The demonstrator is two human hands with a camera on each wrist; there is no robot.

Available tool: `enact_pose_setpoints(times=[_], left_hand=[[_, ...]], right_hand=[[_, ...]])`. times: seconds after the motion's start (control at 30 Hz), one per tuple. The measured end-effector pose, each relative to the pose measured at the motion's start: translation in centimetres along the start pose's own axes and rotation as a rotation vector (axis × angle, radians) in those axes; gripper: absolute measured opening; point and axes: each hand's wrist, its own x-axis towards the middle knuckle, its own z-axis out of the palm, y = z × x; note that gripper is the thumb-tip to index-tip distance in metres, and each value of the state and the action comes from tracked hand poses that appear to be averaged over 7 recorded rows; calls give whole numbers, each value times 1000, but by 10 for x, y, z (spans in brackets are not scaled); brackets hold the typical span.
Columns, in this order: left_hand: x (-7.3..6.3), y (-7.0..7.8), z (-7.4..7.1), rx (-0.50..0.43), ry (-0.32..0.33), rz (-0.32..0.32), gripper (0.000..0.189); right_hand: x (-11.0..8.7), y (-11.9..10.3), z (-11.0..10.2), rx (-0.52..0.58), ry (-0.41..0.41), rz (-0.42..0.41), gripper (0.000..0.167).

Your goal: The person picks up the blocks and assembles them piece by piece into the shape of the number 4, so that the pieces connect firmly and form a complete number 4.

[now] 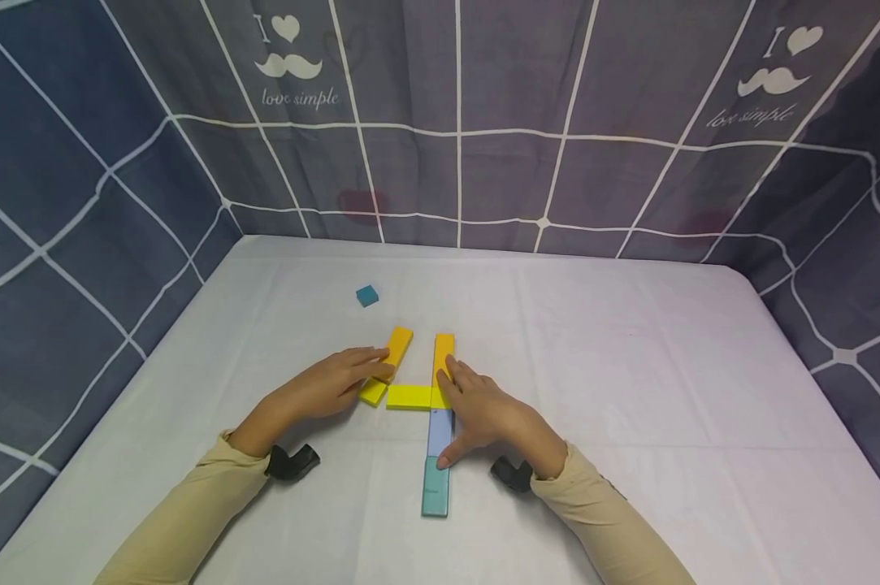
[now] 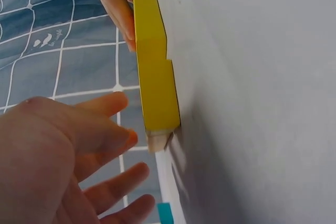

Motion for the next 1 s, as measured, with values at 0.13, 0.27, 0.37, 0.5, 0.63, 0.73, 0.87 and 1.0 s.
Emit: enact_pose_setpoints(times=[0.13, 0.27, 0.37, 0.5, 0.63, 0.73, 0.87, 1.0], left_hand=[[3, -5, -2, 6, 46, -11, 36], [8, -17, -6, 6, 91, -60, 38], [18, -30, -12, -5, 125, -127, 38], [40, -47, -22, -18, 145, -219, 36], [59, -60, -27, -8, 109, -299, 35], [69, -67, -27, 28, 50, -350, 37], [78, -70, -26, 98, -42, -351, 41], [86, -64, -25, 181, -68, -316, 40]], right_hand=[[-1, 1, -1, -3, 5, -4, 121], [-1, 0, 0, 6, 1, -11, 120], [-1, -2, 2, 13, -3, -15, 120], [-3, -2, 3, 10, -5, -2, 120], [-4, -3, 2, -7, -1, 7, 120], [-4, -3, 1, -11, 1, 4, 121], [-5, -5, -1, 2, 0, 8, 121], [-5, -4, -2, -5, -3, 15, 121]])
